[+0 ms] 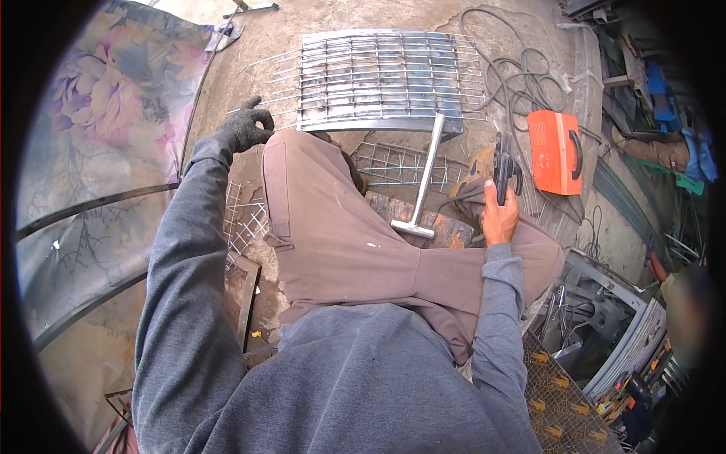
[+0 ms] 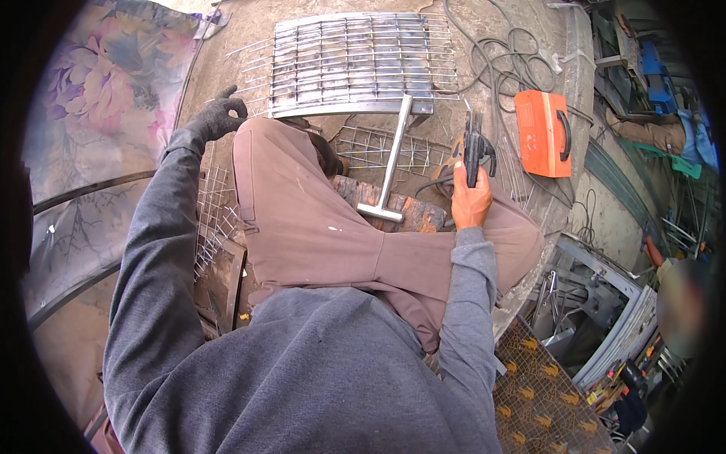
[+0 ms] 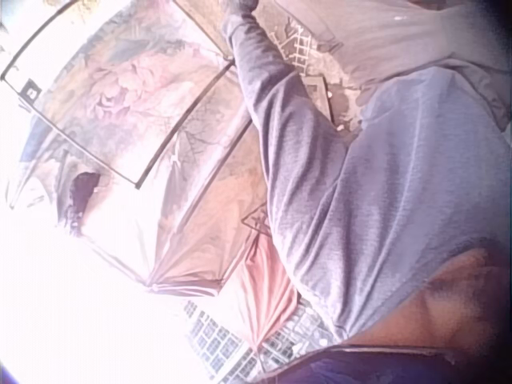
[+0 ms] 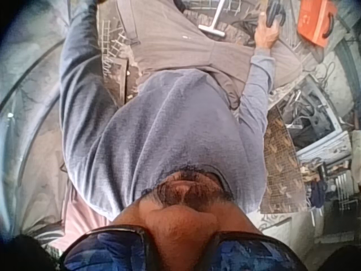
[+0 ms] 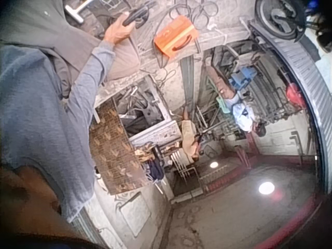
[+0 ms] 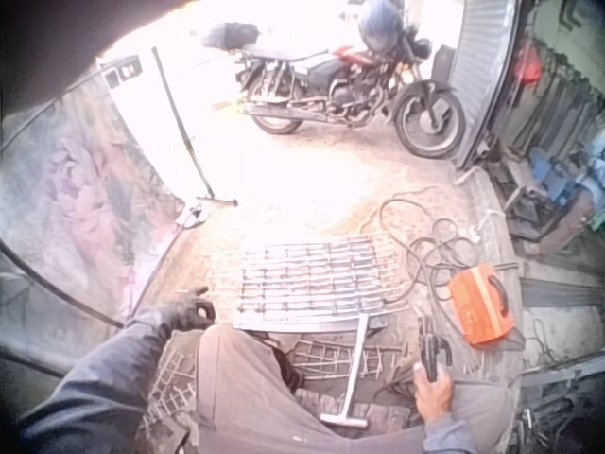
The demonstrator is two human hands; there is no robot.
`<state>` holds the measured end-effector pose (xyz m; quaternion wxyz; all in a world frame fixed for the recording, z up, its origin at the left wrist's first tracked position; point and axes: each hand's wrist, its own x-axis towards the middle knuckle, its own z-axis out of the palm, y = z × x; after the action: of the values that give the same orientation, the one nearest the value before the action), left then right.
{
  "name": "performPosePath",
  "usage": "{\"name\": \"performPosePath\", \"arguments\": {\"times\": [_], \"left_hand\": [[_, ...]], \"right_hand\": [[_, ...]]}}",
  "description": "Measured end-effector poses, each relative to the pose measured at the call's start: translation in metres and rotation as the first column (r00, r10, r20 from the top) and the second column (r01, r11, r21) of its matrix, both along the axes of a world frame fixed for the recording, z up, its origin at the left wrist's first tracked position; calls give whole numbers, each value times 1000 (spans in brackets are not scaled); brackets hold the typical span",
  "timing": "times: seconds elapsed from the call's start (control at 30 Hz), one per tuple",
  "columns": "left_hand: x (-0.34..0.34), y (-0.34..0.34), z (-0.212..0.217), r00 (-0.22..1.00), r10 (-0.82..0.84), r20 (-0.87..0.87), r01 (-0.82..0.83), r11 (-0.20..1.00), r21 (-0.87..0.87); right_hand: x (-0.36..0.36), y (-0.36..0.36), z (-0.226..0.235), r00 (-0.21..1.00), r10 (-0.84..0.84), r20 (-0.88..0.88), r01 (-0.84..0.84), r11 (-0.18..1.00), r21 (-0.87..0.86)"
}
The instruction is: The recorder uses a stick welder to join metal bars into a grid structure while sitting on the floor.
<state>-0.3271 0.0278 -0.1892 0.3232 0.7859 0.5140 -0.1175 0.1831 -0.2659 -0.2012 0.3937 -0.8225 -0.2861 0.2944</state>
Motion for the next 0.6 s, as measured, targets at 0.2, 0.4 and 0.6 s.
{"name": "performPosePath", "arguments": {"times": [0.2,0.4,0.6], "left_hand": [[-2,2,-5,999,23,25,-24,998,54],[7,10,6,995,92,35,-90,994,-64],[7,-1,4,998,50,-26,-49,997,55]], "right_hand": [[5,-3,-12,998,43,39,-46,995,89],[0,-1,-1,1000,22,17,-23,998,66],[0,0,2,1000,-9,-6,9,1000,7]]}}
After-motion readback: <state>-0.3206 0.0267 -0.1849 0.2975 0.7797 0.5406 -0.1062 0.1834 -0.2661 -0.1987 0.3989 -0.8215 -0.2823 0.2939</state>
